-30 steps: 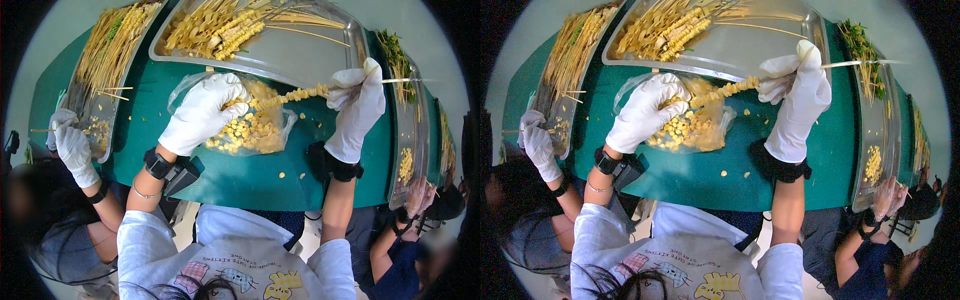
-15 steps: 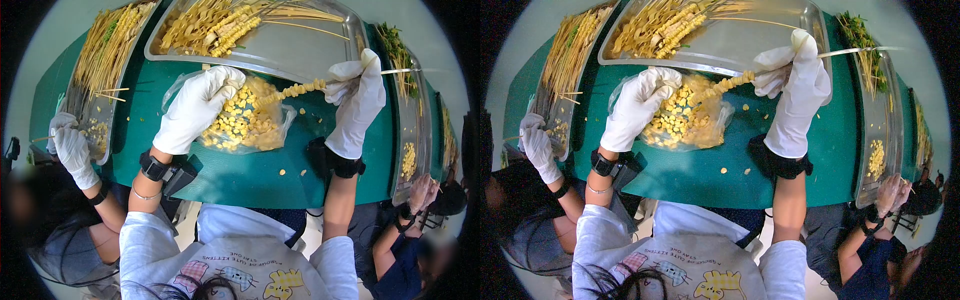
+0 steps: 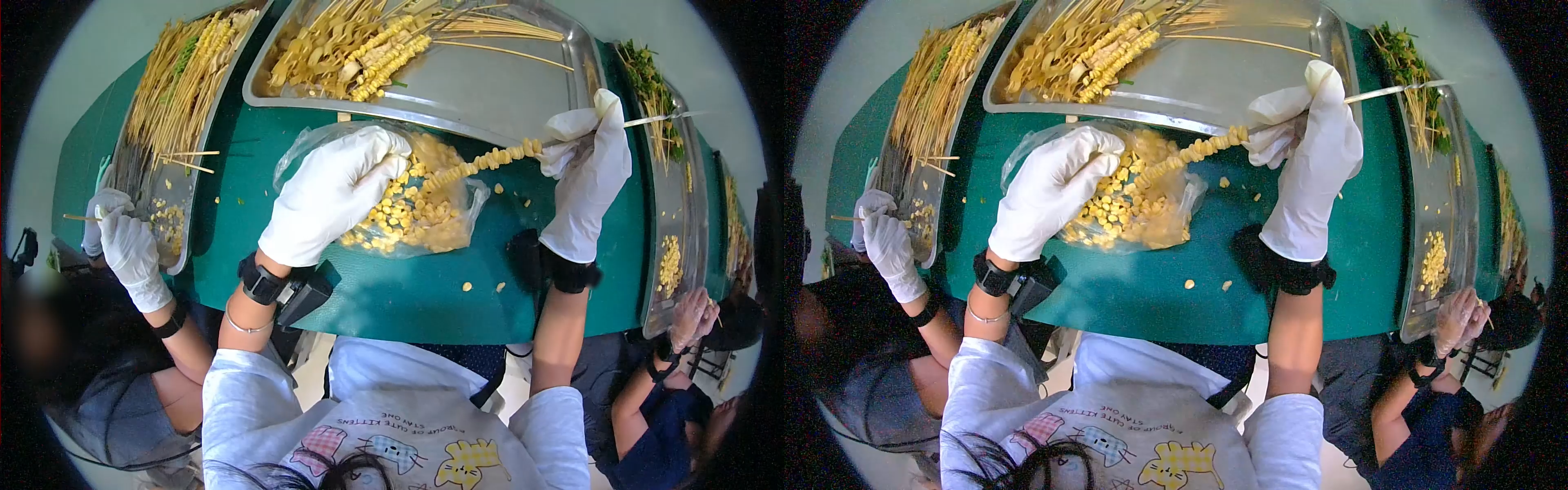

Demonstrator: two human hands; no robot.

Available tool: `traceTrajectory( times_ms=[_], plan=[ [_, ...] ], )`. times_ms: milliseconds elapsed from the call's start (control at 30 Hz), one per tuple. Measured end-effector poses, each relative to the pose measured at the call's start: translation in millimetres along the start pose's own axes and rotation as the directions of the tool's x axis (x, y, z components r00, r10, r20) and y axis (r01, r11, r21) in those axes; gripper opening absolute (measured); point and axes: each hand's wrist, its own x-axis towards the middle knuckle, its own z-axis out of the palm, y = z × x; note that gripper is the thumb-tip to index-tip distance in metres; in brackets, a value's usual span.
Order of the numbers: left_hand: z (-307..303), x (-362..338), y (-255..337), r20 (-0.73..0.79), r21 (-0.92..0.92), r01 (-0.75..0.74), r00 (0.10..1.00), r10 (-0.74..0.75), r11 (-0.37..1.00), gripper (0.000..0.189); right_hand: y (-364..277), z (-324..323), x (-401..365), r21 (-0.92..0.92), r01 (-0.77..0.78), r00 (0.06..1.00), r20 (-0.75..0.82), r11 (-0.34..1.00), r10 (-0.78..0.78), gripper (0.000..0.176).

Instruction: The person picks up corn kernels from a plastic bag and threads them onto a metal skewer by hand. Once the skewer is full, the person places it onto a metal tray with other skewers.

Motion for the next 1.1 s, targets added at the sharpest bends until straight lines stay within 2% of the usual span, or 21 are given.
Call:
traceTrajectory(
  times_ms=[33, 167, 233, 333, 433, 533, 567, 633, 700, 800, 1000, 1100],
  plan=[
    [0.8, 0.8, -2.6, -0.011, 0.069, -0.071, 0.997, 0.072, 0.995, 0.017, 0.4, -0.6, 1.2, 0.005, 0.004, 1.000, -0.003, 1.000, -0.004, 0.038],
    [1.4, -0.1, -10.5, -0.001, 0.285, -0.182, 0.982, 0.190, 0.941, 0.018, 0.0, -0.3, -0.1, -0.013, 0.037, 0.999, -0.011, 0.999, -0.038, 0.039],
    [5.1, -4.2, -19.3, 0.017, 0.406, -0.268, 0.958, 0.286, 0.874, 0.020, -3.3, 8.8, -1.1, -0.055, 0.086, 0.995, -0.051, 0.995, -0.089, 0.049],
    [8.9, -6.4, -19.4, 0.054, 0.413, -0.257, 0.965, 0.258, 0.874, 0.022, 4.9, 4.6, 2.7, -0.146, 0.151, 0.982, -0.090, 0.978, -0.165, 0.049],
    [8.9, -4.7, -17.2, 0.049, 0.428, -0.293, 0.952, 0.302, 0.855, 0.027, -0.5, 6.5, 0.7, -0.068, 0.075, 0.994, -0.070, 0.995, -0.080, 0.049],
    [10.9, -3.0, -13.1, 0.048, 0.494, -0.292, 0.950, 0.310, 0.819, 0.033, 7.8, 7.0, 8.6, -0.015, 0.096, 0.982, -0.161, 0.995, -0.098, 0.050],
    [8.7, -0.8, -7.2, 0.080, 0.504, -0.267, 0.961, 0.264, 0.821, 0.041, 6.5, 5.0, 9.4, -0.011, 0.056, 0.994, -0.093, 0.998, -0.057, 0.051],
    [8.0, 1.7, -6.8, 0.048, 0.450, -0.275, 0.957, 0.285, 0.850, 0.043, 1.9, 1.2, 5.1, -0.013, -0.036, 0.999, 0.031, 0.999, 0.036, 0.052],
    [8.7, 2.4, -10.0, 0.047, 0.409, -0.289, 0.954, 0.296, 0.866, 0.047, 5.8, 4.3, 1.4, -0.042, -0.026, 1.000, 0.003, 0.999, 0.027, 0.053],
    [7.7, 1.4, -8.9, 0.079, 0.469, -0.253, 0.966, 0.245, 0.846, 0.045, 8.3, 6.1, 6.8, -0.073, 0.010, 1.000, 0.008, 0.997, -0.009, 0.057],
    [10.2, 5.3, -8.0, 0.139, 0.379, -0.263, 0.964, 0.226, 0.887, 0.044, 3.3, 6.7, 3.7, -0.073, 0.042, 0.999, 0.014, 0.996, -0.041, 0.054],
    [20.5, 2.3, -16.6, 0.061, 0.450, -0.324, 0.941, 0.333, 0.832, 0.038, 8.2, 6.2, 6.1, -0.070, 0.047, 0.998, -0.039, 0.996, -0.050, 0.051]
  ],
)
